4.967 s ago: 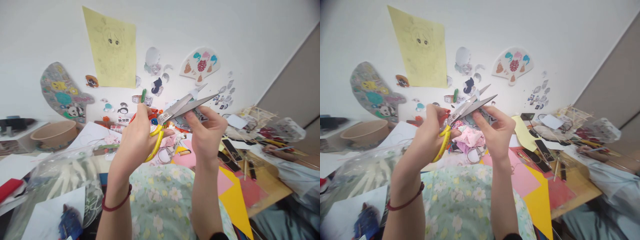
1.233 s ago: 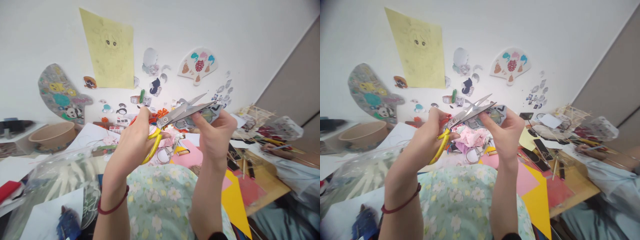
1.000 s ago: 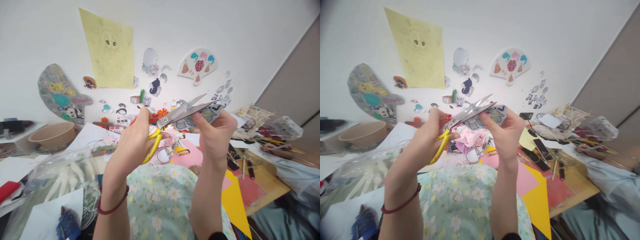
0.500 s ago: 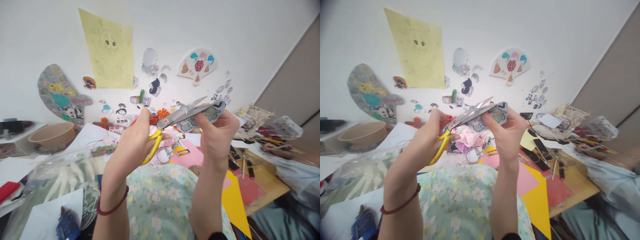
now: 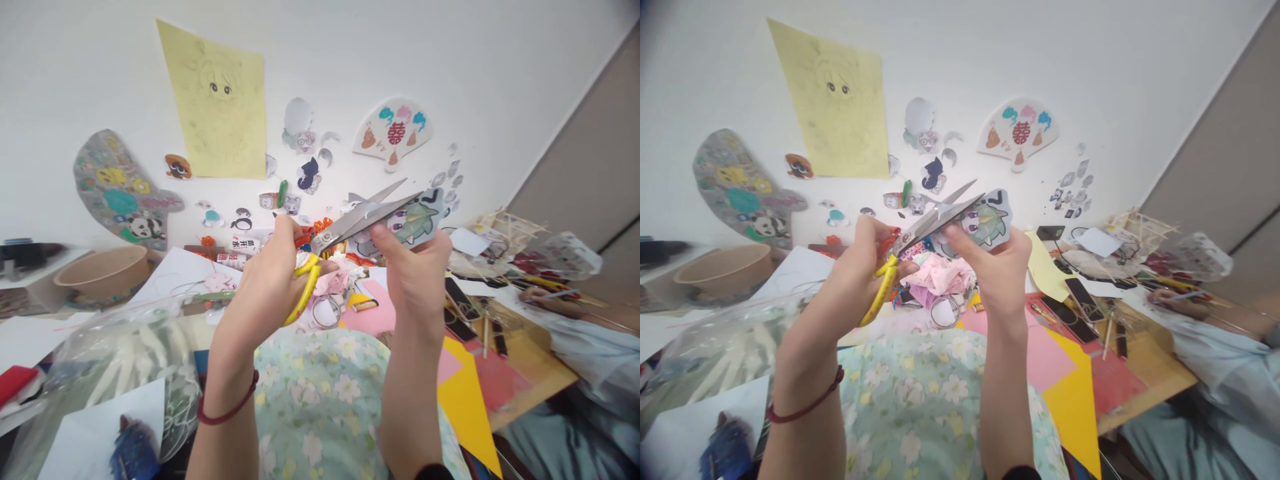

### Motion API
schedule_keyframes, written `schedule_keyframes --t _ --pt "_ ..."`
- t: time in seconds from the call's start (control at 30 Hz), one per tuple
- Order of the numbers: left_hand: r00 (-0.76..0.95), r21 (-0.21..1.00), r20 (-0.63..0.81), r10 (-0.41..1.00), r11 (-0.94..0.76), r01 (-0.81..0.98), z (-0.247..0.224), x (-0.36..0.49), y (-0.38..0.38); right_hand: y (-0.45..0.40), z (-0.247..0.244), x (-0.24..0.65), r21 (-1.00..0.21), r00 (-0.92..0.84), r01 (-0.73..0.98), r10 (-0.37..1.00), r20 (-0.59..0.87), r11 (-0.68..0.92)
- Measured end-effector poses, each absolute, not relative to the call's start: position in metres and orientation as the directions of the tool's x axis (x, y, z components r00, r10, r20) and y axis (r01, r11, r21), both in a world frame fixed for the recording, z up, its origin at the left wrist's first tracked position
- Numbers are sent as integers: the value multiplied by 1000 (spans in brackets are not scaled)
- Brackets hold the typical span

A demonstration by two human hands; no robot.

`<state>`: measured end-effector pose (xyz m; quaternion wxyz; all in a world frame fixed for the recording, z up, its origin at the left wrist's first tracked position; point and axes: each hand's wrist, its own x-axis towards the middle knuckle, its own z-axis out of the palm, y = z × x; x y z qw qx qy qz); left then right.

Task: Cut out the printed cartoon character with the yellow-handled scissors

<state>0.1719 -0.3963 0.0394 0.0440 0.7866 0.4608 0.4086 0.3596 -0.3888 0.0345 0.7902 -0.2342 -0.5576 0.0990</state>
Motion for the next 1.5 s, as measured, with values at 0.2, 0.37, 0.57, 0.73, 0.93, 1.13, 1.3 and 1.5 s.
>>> schedule_keyframes --t 0.2,0.37,0.57,0.73,0.93,1.13,1.3,1.5 --pt "232 479 594 770 -571 667 43 170 -401 -387 34 351 -418 391 124 343 854 900" --pt "192 530 562 804 -529 663 43 167 -402 -384 34 352 -399 377 141 323 868 906" --pt "193 523 575 795 -538 661 42 167 -400 -384 33 353 -381 372 140 308 876 914" --pt "222 525 598 770 -585 618 41 167 -398 -387 34 353 -397 365 139 325 872 907" --pt "249 503 605 756 -606 616 41 167 -401 -390 35 356 -396 344 105 340 875 912" --pt "270 490 605 749 -618 615 43 168 -401 -395 36 357 -407 344 128 344 874 904" --pt "276 483 589 760 -605 633 41 168 -401 -397 37 359 -402 335 157 334 881 902" --pt "273 464 580 767 -587 664 41 168 -403 -398 36 361 -436 343 206 352 871 876"
